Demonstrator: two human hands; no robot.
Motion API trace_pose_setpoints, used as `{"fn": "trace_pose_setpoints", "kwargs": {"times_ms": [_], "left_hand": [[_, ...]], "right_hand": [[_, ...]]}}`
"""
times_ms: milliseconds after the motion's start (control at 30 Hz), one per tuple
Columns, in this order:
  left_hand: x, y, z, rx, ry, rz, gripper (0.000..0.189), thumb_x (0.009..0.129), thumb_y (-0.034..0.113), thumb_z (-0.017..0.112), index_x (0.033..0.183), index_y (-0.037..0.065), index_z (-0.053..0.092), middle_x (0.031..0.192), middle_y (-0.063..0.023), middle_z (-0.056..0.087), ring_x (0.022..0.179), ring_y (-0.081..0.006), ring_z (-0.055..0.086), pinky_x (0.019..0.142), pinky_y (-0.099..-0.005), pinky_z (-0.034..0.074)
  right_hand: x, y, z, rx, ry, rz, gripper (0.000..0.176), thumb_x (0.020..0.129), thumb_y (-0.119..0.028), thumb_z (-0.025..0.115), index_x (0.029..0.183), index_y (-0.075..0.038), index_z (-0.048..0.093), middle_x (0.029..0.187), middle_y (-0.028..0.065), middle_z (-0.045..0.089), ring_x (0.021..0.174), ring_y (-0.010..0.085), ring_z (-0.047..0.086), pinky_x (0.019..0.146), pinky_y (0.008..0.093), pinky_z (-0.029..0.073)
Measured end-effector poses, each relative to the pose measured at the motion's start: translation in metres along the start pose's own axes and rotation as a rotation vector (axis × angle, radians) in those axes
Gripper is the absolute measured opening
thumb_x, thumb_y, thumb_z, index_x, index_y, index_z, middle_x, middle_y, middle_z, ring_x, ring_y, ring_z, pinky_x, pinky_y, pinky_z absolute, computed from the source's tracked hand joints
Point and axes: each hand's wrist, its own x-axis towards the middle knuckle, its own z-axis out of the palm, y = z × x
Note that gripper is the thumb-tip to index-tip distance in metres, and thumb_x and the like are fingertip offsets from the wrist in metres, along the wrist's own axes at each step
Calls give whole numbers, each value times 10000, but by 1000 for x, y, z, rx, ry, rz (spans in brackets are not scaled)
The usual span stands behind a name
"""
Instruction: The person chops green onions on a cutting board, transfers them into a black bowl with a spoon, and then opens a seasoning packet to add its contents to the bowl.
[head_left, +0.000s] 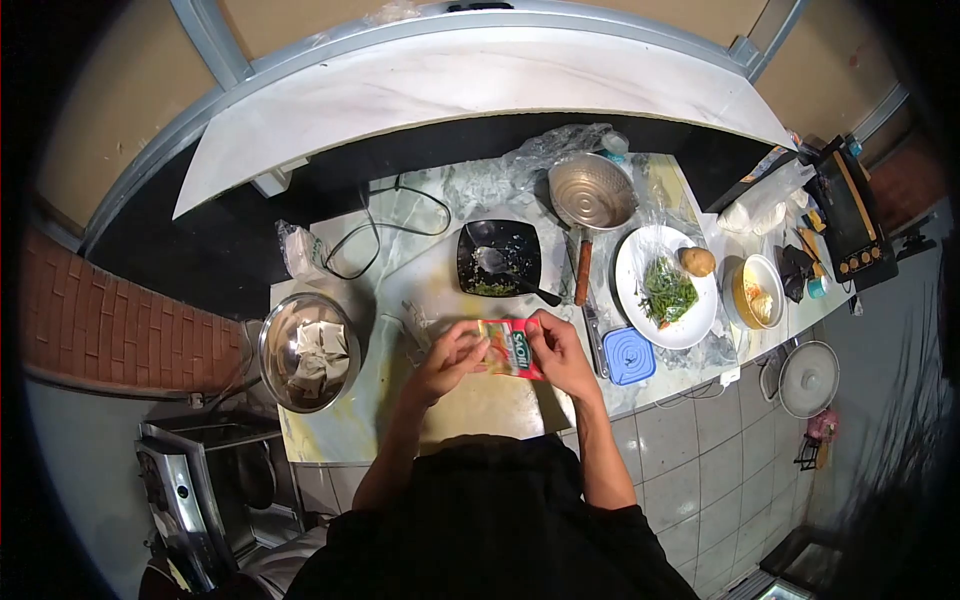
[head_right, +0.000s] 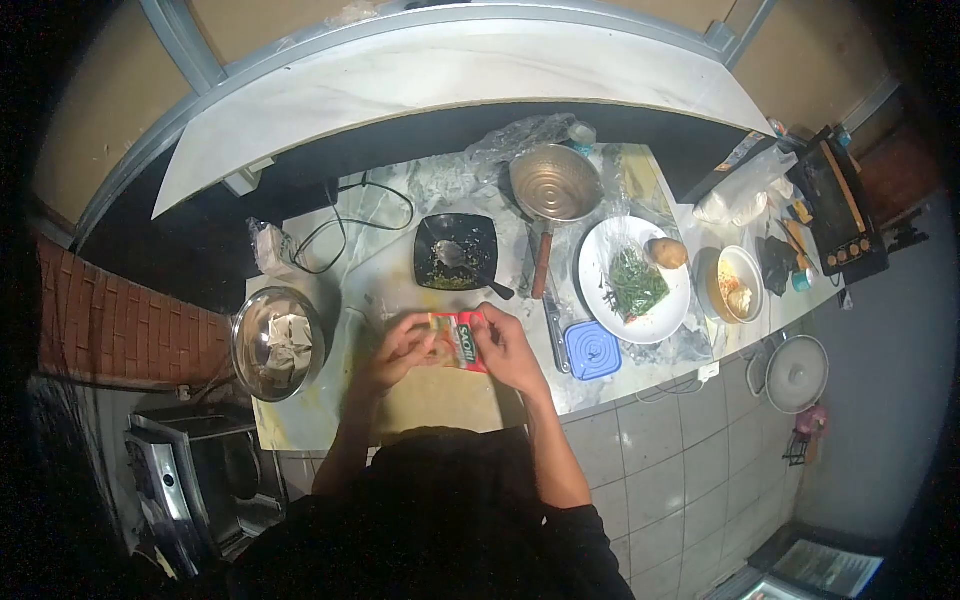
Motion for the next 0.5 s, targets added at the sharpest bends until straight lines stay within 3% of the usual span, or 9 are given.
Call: {"fn": "trace_pose_setpoints", "kwargs": {"times_ms": [67,133,200,267,300,400,433,467,500], "left_hand": [[1,5,0,28,39,22,277,952,149,491,1185,2,463,1165,-87,542,1058,-161,538,892,-303,465],[-1,16,2,58,76,43,276,958,160,480,1190,11,462,1190,-93,526,1080,-167,525,902,-305,451],[-3,24,3,109,59,82,267,964,157,460,1200,32,462,1224,-96,505,1114,-166,502,920,-320,429],[-2,16,2,95,55,145,270,948,140,490,1202,49,478,1216,-91,519,1127,-156,497,925,-323,422],[-1,18,3,243,48,195,277,936,137,511,1198,50,488,1212,-86,525,1134,-155,492,936,-321,413],[1,28,15,382,21,340,301,880,127,595,1162,39,537,1204,-89,542,1145,-187,495,960,-328,390],[3,34,21,570,-31,461,301,862,122,609,1145,36,553,1203,-100,543,1148,-209,497,960,-336,391],[4,39,26,761,-93,580,301,845,117,624,1128,33,569,1202,-110,543,1150,-231,500,959,-345,391],[5,39,35,807,-101,592,326,816,156,660,1106,24,586,1133,-137,575,1082,-259,542,933,-345,406]], "right_hand": [[-4,-7,-8,130,-60,69,259,963,-170,476,730,-59,498,596,-73,440,519,5,367,445,218,278],[-9,-2,-17,675,-87,159,283,965,-223,474,755,-44,535,627,-36,527,569,9,469,477,218,360],[-7,7,-22,562,-85,263,224,939,-171,494,786,-22,561,616,31,590,565,66,546,507,250,408],[-8,14,-30,-749,-223,-223,139,879,-107,520,815,0,582,600,109,600,554,187,591,535,282,439],[-11,-6,-30,-393,-341,-153,104,810,-73,536,836,14,587,620,173,582,603,315,602,556,369,452],[-16,-25,-26,-311,-390,20,67,811,-14,517,795,0,581,644,171,563,609,343,577,537,383,430],[-19,-7,-23,-982,-257,-101,65,792,3,535,822,-5,592,647,168,566,627,364,562,552,385,434],[-27,5,-22,-979,-247,-95,65,792,3,535,822,-5,592,647,168,566,627,364,562,552,385,434],[-26,2,-21,-746,-274,-192,67,789,-1,542,831,-6,594,631,164,560,615,365,560,550,388,434]]}}
